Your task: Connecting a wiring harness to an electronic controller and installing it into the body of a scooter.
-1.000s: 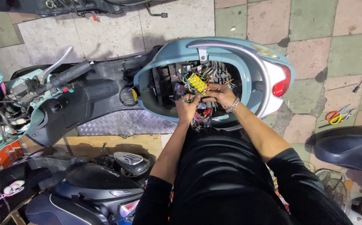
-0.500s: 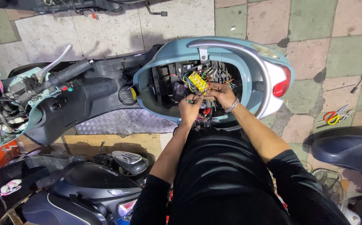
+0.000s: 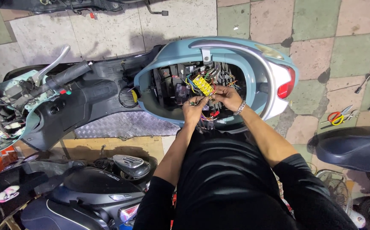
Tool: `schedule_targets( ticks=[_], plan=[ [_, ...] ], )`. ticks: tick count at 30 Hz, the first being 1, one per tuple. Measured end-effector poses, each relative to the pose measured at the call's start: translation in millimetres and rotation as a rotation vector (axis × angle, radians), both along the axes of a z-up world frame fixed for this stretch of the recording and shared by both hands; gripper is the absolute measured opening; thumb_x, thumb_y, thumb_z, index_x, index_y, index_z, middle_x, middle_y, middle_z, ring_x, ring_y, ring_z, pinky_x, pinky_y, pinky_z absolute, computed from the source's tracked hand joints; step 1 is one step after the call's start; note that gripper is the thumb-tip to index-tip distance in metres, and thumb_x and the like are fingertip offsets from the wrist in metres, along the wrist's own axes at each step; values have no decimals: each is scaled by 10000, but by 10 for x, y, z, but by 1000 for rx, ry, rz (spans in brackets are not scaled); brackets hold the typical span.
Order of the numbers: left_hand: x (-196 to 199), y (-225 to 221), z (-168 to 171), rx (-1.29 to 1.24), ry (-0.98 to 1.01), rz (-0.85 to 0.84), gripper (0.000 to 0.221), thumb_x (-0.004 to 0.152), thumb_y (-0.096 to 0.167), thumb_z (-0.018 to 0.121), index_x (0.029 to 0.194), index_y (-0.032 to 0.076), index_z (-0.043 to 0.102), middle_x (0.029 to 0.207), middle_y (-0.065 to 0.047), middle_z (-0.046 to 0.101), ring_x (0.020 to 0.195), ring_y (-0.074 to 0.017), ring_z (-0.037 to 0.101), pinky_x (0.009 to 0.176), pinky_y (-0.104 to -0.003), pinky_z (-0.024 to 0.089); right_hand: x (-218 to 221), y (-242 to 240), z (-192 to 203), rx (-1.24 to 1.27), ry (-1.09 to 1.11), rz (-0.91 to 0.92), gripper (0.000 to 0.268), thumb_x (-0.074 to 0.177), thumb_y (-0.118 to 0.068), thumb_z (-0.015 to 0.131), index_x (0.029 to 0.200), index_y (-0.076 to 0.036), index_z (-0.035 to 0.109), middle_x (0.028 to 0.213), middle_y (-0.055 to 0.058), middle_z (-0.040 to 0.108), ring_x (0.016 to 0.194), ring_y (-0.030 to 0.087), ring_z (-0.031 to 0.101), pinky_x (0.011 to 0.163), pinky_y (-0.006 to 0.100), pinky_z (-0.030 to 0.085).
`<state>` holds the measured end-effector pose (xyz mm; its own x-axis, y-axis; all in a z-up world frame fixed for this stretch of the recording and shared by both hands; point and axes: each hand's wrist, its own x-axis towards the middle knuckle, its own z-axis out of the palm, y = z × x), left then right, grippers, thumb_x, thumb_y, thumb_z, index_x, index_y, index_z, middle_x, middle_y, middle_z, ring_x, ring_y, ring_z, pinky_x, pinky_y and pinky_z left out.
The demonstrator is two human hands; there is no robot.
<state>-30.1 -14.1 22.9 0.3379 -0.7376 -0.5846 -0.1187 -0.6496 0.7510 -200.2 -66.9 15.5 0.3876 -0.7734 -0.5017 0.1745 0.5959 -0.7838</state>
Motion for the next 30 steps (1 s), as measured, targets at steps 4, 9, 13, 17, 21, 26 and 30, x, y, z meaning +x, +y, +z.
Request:
schedule_targets(
  ticks=[4, 9, 13, 17, 21, 26, 30],
  plan=[
    [12, 42, -149, 8, -70, -42, 196, 727, 344, 925, 818, 203, 822, 743, -46, 742, 796, -192, 716, 762, -310, 540, 3, 30, -49, -10, 5, 21, 328, 936, 29, 704, 1244, 122, 642, 1025, 241, 728, 904, 282, 714, 759, 459, 638],
    [60, 22, -173, 37, -12, -39, 208, 712, 354, 927, 802, 207, 811, 703, -20, 738, 743, -140, 699, 695, -297, 535, 41, 40, -120, -11, 44, 38, 301, 959, 11, 656, 1249, 87, 638, 985, 192, 729, 853, 246, 728, 760, 405, 640],
    [171, -8, -54, 8, 120, -103, 277, 783, 341, 911, 948, 145, 806, 862, -90, 773, 862, -191, 720, 792, -341, 556, 42, 44, -156, -30, 71, 22, 293, 947, 20, 659, 1235, 72, 645, 986, 191, 739, 837, 246, 741, 743, 379, 647],
    [406, 64, -260, -141, 285, -88, 315, 782, 127, 864, 1069, 98, 739, 931, -51, 726, 927, -146, 639, 882, -330, 532, 20, 109, -241, 2, 19, -27, 309, 957, 53, 632, 1262, 98, 616, 1003, 208, 721, 884, 269, 728, 790, 426, 639],
    [601, 199, -747, -146, 388, -37, 191, 879, 169, 822, 1059, 138, 768, 966, -65, 715, 956, -144, 669, 898, -357, 559, -13, 155, -190, -31, 42, -8, 288, 975, 55, 605, 1259, 105, 616, 996, 230, 713, 876, 285, 723, 799, 443, 630],
    [554, 127, -530, -136, 406, 88, 177, 922, 165, 807, 1018, 56, 704, 917, -102, 753, 898, -152, 697, 838, -369, 597, -33, 156, -164, -75, 82, 20, 300, 961, 49, 612, 1257, 90, 623, 974, 213, 721, 849, 277, 734, 771, 412, 636],
    [419, 52, -475, -141, 410, 261, 216, 929, 202, 814, 1002, 82, 649, 896, -108, 758, 848, -180, 738, 786, -396, 640, -65, 103, -151, -149, 163, 105, 325, 936, 38, 624, 1261, 49, 638, 925, 183, 739, 787, 259, 747, 718, 381, 638]
  ],
)
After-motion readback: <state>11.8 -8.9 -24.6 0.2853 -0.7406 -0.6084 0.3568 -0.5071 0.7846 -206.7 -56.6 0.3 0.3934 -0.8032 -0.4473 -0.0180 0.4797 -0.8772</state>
